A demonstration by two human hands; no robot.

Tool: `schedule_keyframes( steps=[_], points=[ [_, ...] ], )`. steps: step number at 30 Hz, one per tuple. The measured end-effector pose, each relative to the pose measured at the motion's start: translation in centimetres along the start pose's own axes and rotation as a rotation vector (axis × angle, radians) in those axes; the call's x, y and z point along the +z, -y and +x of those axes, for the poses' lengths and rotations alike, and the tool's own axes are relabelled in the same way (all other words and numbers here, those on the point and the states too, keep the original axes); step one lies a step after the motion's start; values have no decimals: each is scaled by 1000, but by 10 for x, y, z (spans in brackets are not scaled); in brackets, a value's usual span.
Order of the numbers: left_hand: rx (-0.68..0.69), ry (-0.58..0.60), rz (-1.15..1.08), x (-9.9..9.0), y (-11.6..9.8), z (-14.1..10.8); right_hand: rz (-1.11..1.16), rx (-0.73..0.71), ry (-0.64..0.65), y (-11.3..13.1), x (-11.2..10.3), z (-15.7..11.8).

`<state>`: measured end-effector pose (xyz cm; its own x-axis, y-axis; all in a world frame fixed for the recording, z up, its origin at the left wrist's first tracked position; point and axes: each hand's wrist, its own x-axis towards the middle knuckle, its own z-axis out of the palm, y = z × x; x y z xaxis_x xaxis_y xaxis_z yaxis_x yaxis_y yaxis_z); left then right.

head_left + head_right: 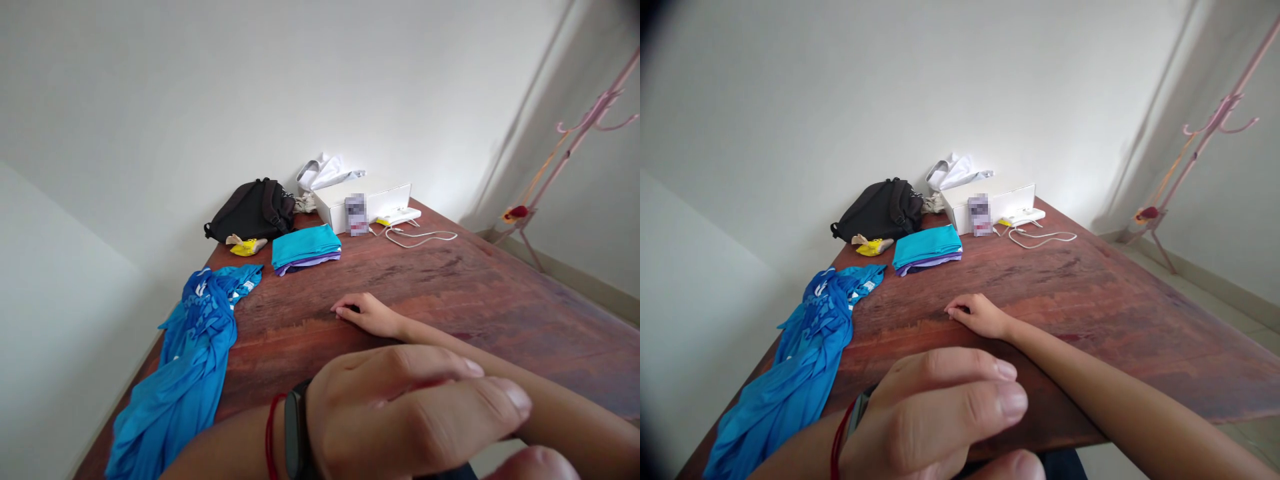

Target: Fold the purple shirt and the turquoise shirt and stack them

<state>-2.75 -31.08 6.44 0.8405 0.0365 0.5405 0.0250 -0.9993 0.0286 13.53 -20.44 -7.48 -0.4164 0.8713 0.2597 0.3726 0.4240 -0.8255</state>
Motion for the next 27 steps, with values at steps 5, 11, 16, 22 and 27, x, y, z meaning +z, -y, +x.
schedule_keyframes(
  steps=[5, 11, 16, 22, 27],
  points=[
    [60, -220, 107, -7, 4, 17, -9, -3, 4, 2, 0, 1],
    [64, -411, 58, 0, 7, 25, -19, -10, 1, 2, 0, 0],
    [-5, -232, 26, 2, 7, 33, -7, -2, 1, 0, 1, 1],
    [-76, 11, -22, 17, 35, 21, 6, 58, 0, 0, 0, 2],
    [-178, 279, 107, 10, 90, -23, -18, -71, 26, -2, -1, 0]
  ],
)
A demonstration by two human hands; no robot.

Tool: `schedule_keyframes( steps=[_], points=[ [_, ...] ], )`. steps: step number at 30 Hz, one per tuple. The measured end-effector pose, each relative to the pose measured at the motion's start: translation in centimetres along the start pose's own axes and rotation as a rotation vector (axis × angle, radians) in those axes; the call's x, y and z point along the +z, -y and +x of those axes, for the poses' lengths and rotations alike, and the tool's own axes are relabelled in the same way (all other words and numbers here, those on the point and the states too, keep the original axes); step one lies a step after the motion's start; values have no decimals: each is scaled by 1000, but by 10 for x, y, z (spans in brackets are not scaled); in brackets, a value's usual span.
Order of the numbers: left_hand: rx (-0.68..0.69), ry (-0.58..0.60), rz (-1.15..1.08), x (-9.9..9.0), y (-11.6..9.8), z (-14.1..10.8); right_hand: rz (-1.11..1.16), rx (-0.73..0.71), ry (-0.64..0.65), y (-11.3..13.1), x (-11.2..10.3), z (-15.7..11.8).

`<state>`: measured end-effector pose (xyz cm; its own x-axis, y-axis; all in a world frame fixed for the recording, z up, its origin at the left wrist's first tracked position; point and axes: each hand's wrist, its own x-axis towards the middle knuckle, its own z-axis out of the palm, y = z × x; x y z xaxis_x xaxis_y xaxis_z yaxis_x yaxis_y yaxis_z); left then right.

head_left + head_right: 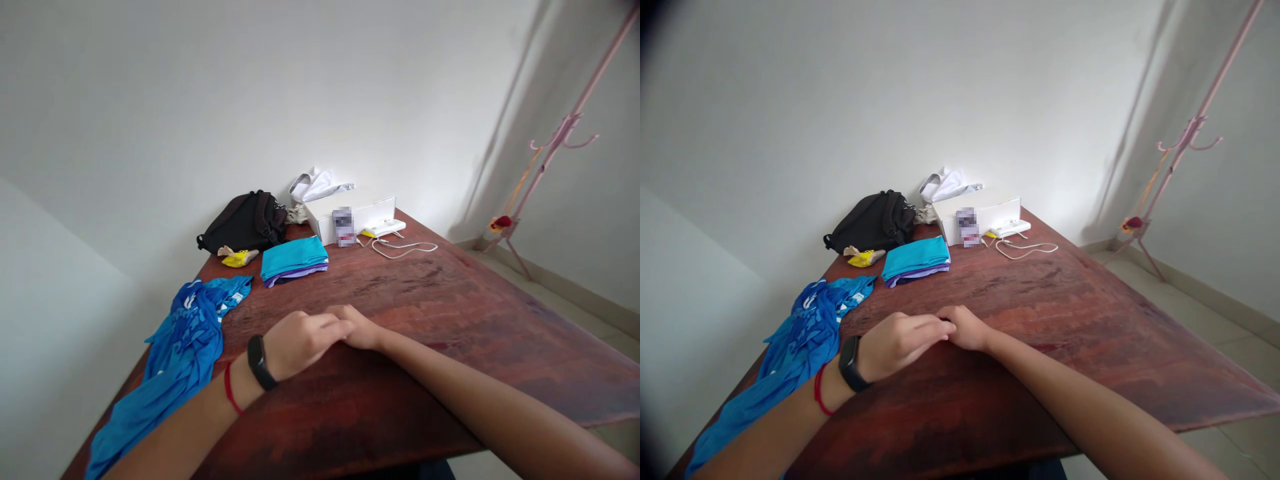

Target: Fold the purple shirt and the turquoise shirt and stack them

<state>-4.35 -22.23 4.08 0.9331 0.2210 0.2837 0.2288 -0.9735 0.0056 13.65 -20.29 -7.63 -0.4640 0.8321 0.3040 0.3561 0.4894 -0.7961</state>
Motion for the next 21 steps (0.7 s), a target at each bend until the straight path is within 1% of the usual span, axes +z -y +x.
schedule_keyframes(
  steps=[2, 4, 7, 10, 12, 13, 16, 18, 21],
  points=[
    [-97, 87, 30, -5, 25, -18, -16, -12, -17, 0, 1, 0],
    [-207, 149, 119, -15, 45, -37, -18, -17, -33, 1, 2, 0],
    [-347, 215, 286, -35, 65, -65, -28, -13, -43, 0, 3, 1],
    [-433, 245, 367, -53, 80, -92, -42, -7, -49, -1, 4, 2],
    [-528, 273, 373, -62, 94, -110, -51, -2, -51, -1, 4, 2],
    [-590, 311, 361, -65, 102, -119, -54, 1, -50, -1, 4, 2],
    [-838, 432, 297, -74, 126, -144, -55, -5, -51, 0, 4, 1],
    [-951, 449, 267, -79, 139, -157, -51, -17, -55, -1, 4, 1],
    [-1033, 437, 247, -83, 148, -171, -52, -36, -57, -3, 5, 1]
  ],
)
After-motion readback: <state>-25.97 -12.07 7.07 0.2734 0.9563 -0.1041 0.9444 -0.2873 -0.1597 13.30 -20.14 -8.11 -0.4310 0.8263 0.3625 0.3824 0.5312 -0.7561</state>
